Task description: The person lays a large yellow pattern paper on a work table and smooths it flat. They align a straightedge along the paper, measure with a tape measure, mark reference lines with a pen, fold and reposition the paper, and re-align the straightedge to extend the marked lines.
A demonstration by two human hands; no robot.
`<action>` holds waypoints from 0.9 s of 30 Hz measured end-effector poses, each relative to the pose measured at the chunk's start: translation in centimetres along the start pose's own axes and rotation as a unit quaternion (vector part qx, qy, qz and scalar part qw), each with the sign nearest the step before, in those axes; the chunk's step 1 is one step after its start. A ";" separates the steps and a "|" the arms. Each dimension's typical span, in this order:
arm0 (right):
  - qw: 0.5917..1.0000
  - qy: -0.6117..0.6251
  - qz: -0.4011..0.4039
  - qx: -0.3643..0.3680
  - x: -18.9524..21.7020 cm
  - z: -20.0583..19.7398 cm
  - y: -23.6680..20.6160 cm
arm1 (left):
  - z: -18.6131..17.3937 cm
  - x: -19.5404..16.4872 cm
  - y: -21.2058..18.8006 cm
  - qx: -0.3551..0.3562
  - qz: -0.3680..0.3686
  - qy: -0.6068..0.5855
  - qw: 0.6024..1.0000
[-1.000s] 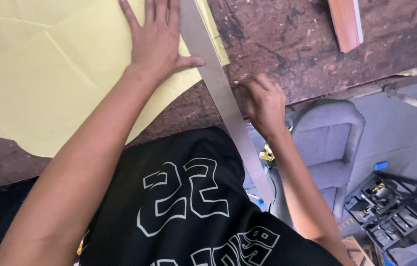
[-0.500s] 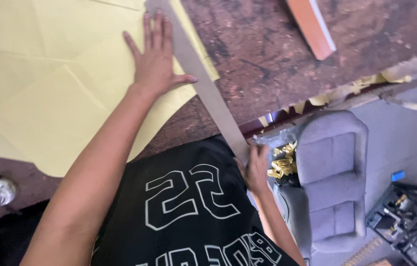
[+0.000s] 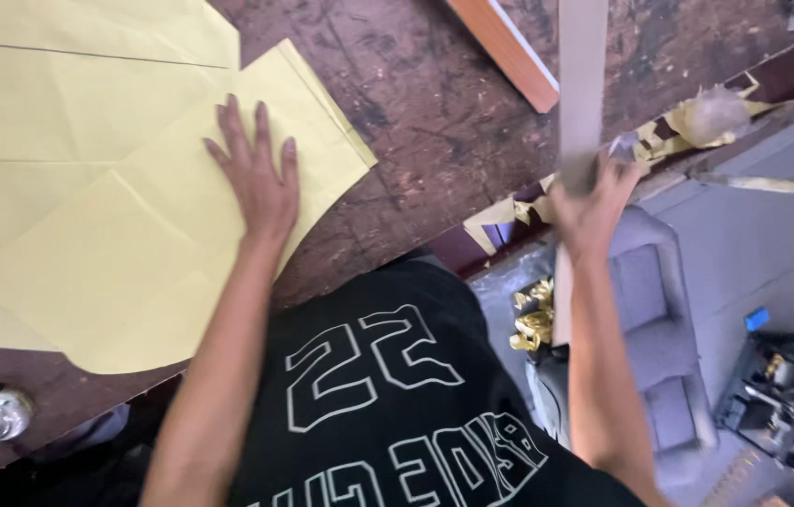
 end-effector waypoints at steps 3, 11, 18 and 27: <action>0.995 -0.033 -0.081 -0.044 3.9 0.6 7.8 | -0.5 -1.1 -0.2 -0.023 0.019 0.002 1.000; 0.980 0.062 -0.184 -0.036 16.1 1.7 26.6 | -2.7 -2.7 0.8 -0.035 -0.004 0.019 0.999; 0.980 -0.025 -0.181 -0.074 26.4 1.1 40.4 | -3.3 -3.2 1.3 -0.031 -0.041 0.086 0.995; 0.977 0.097 -0.181 0.051 22.7 6.9 28.1 | -0.7 -4.2 1.7 0.015 -0.004 0.093 0.996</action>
Point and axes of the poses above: each hand's wrist, its own y-axis towards the middle knuckle, its own z-axis out of the palm, x = y × z, the point moved 10 cm from there along y, towards the middle knuckle, and after that the axes turned 9 degrees about -y, right-handed, at the moved point
